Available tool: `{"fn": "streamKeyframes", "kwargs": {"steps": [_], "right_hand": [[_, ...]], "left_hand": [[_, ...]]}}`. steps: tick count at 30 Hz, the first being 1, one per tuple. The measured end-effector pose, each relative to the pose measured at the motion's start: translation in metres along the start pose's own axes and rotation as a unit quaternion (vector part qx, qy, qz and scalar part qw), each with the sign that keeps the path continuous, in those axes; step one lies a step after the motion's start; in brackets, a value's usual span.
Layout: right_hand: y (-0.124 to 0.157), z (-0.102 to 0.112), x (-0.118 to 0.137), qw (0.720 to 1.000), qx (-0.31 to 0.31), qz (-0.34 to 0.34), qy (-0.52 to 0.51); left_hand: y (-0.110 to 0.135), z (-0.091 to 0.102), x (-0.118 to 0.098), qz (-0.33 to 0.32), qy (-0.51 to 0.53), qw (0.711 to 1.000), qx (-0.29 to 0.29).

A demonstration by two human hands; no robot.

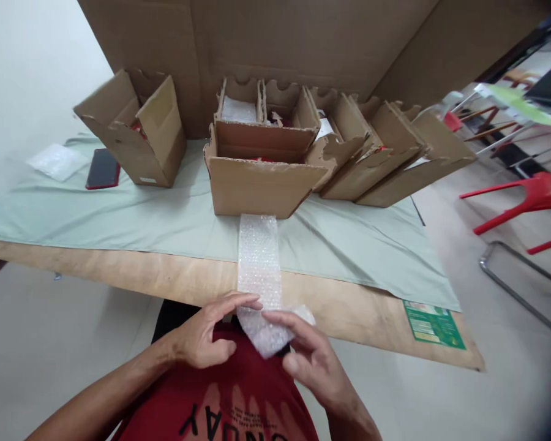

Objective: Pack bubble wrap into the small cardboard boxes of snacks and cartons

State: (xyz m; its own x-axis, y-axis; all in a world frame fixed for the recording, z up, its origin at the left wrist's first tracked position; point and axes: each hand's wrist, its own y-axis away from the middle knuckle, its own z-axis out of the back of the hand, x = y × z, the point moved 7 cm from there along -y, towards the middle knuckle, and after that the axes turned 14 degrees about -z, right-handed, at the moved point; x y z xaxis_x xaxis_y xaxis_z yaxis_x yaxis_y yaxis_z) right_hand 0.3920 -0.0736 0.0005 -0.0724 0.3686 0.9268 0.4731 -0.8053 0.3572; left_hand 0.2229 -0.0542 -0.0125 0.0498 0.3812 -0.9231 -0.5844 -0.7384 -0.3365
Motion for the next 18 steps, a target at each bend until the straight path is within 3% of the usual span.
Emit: {"fn": "streamKeyframes", "kwargs": {"steps": [3, 5, 8, 10, 14, 18], "right_hand": [[-0.023, 0.004, 0.006, 0.999, -0.025, 0.013, -0.035], [-0.027, 0.014, 0.008, 0.996, -0.078, 0.040, -0.011], [-0.018, 0.031, 0.010, 0.964, -0.206, 0.102, 0.136], [-0.012, 0.031, 0.008, 0.917, -0.244, 0.147, 0.278], [-0.017, 0.014, -0.010, 0.823, -0.225, 0.197, 0.483], [-0.028, 0.012, -0.025, 0.801, -0.221, 0.169, 0.530]], "left_hand": [[-0.003, 0.004, 0.018, 0.091, -0.054, 0.990, -0.095], [-0.003, 0.006, 0.031, 0.143, -0.084, 0.975, -0.149], [-0.004, 0.013, 0.038, 0.128, -0.202, 0.952, -0.190], [-0.004, 0.016, 0.037, 0.093, -0.304, 0.929, -0.188], [-0.005, 0.013, 0.038, 0.062, -0.415, 0.896, -0.146], [-0.007, 0.017, 0.028, 0.034, -0.452, 0.882, -0.126]]}}
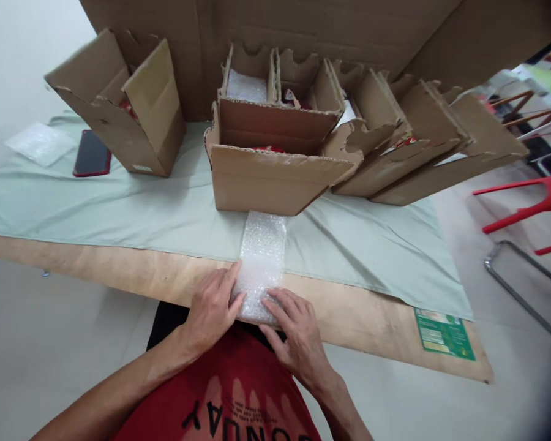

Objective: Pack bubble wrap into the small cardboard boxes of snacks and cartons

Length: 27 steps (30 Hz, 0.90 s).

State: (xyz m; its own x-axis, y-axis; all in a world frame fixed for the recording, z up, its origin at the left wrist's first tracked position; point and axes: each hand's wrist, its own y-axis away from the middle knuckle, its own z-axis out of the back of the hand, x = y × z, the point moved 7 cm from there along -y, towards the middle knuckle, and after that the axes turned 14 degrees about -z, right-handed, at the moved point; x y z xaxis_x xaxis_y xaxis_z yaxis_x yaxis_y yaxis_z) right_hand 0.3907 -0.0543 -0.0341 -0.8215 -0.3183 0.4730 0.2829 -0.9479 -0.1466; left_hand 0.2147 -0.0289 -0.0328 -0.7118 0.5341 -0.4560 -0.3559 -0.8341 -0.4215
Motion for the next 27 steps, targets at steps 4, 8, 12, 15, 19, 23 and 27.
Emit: {"fn": "streamKeyframes", "kwargs": {"steps": [4, 8, 12, 15, 19, 23, 27], "right_hand": [[-0.004, 0.001, -0.002, 1.000, 0.010, 0.014, 0.000], [-0.016, 0.012, -0.001, 0.999, 0.001, 0.030, -0.036], [-0.033, 0.015, -0.007, 0.993, 0.046, -0.022, -0.104], [-0.037, 0.025, -0.014, 0.992, -0.017, -0.065, -0.104], [-0.028, 0.039, -0.008, 0.989, -0.136, -0.027, -0.044], [-0.031, 0.014, 0.003, 0.998, -0.045, 0.040, -0.002], [-0.044, 0.006, 0.000, 0.999, -0.010, 0.027, -0.019]], "left_hand": [[-0.001, 0.020, -0.012, -0.106, 0.027, 0.994, -0.014], [0.002, 0.018, -0.022, -0.188, 0.069, 0.978, 0.058], [-0.002, 0.018, -0.011, -0.111, 0.120, 0.986, 0.013], [-0.008, 0.015, 0.003, -0.018, 0.144, 0.989, -0.008], [-0.017, 0.004, 0.016, 0.053, 0.147, 0.988, 0.004], [-0.022, 0.001, 0.017, 0.036, 0.081, 0.996, -0.005], [-0.018, 0.017, 0.006, -0.027, 0.018, 0.999, -0.035]]}}
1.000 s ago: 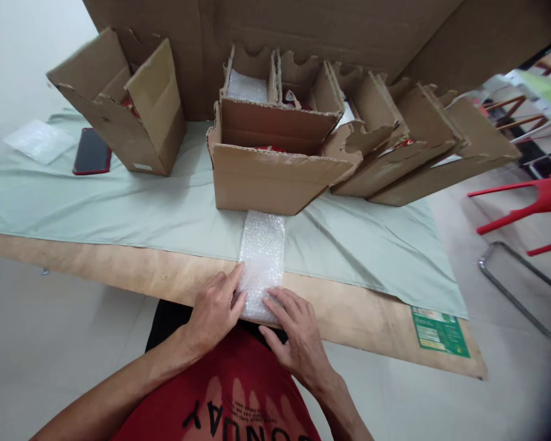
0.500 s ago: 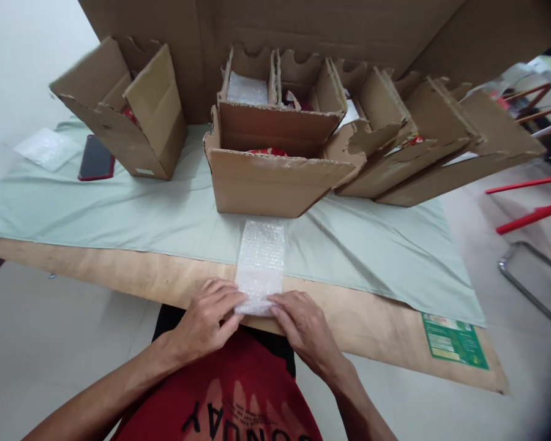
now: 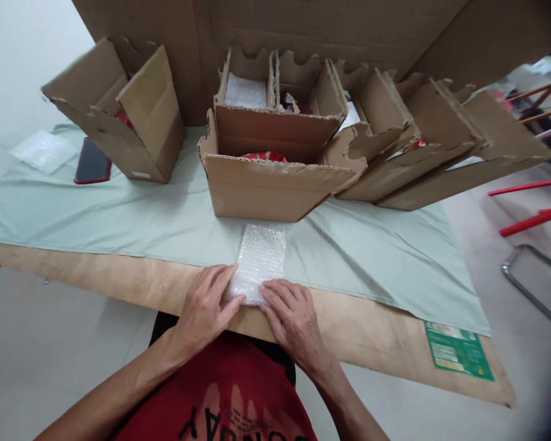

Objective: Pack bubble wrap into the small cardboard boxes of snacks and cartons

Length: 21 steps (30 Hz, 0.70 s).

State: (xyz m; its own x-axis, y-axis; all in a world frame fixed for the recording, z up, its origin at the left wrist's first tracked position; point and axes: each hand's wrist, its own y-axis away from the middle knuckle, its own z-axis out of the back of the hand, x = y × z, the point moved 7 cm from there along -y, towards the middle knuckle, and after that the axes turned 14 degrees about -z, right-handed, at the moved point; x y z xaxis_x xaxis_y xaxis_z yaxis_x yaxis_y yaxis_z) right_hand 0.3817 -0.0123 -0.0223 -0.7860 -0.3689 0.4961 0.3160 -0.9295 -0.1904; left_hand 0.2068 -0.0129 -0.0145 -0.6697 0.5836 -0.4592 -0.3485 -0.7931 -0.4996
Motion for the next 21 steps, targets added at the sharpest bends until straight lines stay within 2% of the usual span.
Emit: {"fn": "streamKeyframes", "kwargs": {"steps": [4, 6, 8, 11, 13, 15, 18, 19, 21], "right_hand": [[-0.003, 0.011, -0.005, 0.996, -0.001, -0.023, -0.083], [-0.002, 0.015, -0.009, 0.995, -0.005, -0.043, -0.092], [0.000, 0.020, -0.012, 0.995, -0.045, -0.059, -0.059], [0.001, 0.022, -0.010, 0.994, -0.101, -0.051, 0.015], [-0.003, 0.014, -0.006, 0.995, -0.079, -0.028, 0.051], [-0.009, 0.003, -0.006, 0.996, -0.048, -0.012, 0.070], [-0.019, 0.001, -0.014, 0.997, -0.055, -0.034, 0.031], [-0.022, 0.004, -0.019, 0.996, -0.068, -0.053, 0.001], [-0.024, 0.009, -0.025, 0.989, -0.087, -0.102, -0.067]], "left_hand": [[0.002, 0.010, -0.017, -0.088, 0.051, 0.995, 0.020], [0.000, 0.007, -0.013, -0.080, 0.077, 0.993, 0.029], [-0.007, 0.000, -0.002, -0.045, 0.076, 0.996, 0.027], [-0.022, -0.015, 0.015, -0.012, 0.014, 0.999, 0.029], [-0.031, -0.022, 0.023, 0.001, -0.027, 0.999, 0.036], [-0.034, -0.021, 0.028, 0.023, -0.026, 0.999, 0.018], [-0.021, -0.007, 0.032, 0.105, 0.068, 0.991, -0.055], [-0.013, -0.004, 0.033, 0.149, 0.121, 0.979, -0.071], [0.004, -0.009, 0.033, 0.234, 0.248, 0.938, -0.069]]}}
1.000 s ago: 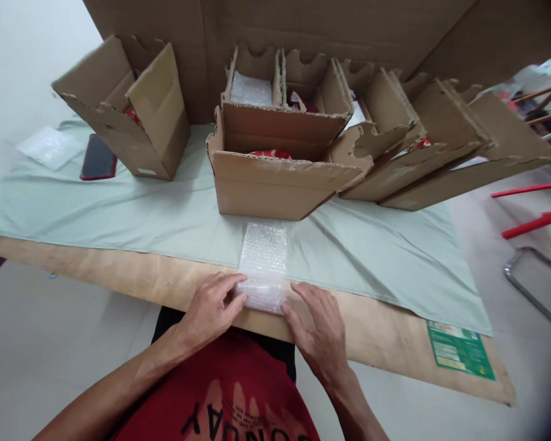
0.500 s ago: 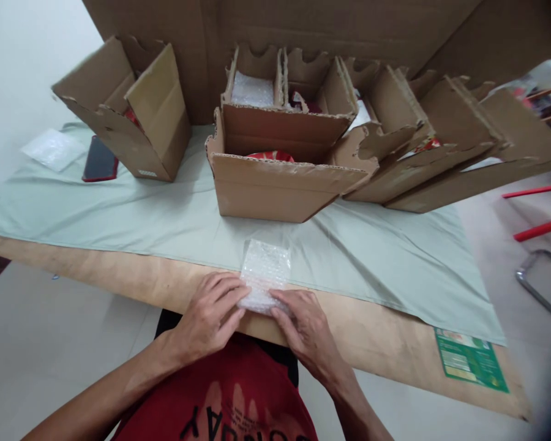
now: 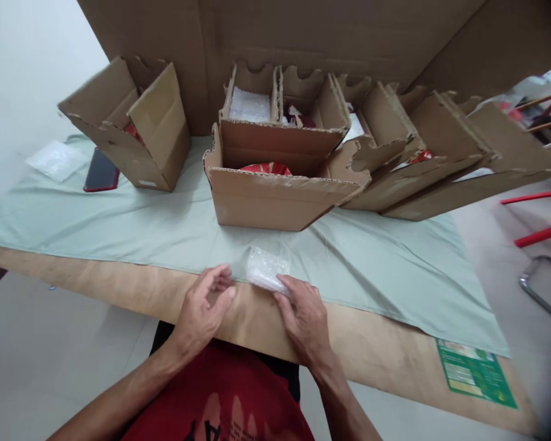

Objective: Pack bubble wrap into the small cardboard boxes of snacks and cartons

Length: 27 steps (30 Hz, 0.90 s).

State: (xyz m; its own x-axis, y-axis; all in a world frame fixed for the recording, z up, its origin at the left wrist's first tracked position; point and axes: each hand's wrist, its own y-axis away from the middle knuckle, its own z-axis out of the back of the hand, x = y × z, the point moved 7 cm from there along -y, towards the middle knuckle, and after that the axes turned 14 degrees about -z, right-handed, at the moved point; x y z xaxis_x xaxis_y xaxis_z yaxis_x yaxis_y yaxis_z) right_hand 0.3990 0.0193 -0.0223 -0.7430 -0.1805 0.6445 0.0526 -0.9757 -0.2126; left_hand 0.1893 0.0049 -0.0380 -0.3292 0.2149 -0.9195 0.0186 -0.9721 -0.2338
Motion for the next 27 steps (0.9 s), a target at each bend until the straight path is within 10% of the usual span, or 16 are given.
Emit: {"fn": "streamKeyframes", "kwargs": {"steps": [5, 10, 19, 24, 27], "right_hand": [[0.015, -0.012, 0.002, 0.969, 0.119, -0.125, -0.175], [0.032, 0.002, -0.005, 0.969, 0.123, -0.120, -0.179], [0.011, 0.028, 0.009, 0.963, 0.243, -0.061, -0.095], [-0.026, 0.066, 0.034, 0.963, 0.267, 0.019, -0.030], [-0.067, 0.128, 0.055, 0.983, 0.156, 0.037, -0.088]], "left_hand": [[0.015, -0.032, -0.003, 0.093, 0.261, 0.957, 0.081], [0.009, -0.036, -0.010, 0.081, 0.218, 0.968, 0.094], [0.021, -0.046, -0.037, -0.198, -0.013, 0.964, 0.175], [-0.031, 0.002, -0.078, -0.328, -0.137, 0.928, 0.112], [-0.082, 0.049, -0.106, -0.401, -0.264, 0.877, -0.026]]}}
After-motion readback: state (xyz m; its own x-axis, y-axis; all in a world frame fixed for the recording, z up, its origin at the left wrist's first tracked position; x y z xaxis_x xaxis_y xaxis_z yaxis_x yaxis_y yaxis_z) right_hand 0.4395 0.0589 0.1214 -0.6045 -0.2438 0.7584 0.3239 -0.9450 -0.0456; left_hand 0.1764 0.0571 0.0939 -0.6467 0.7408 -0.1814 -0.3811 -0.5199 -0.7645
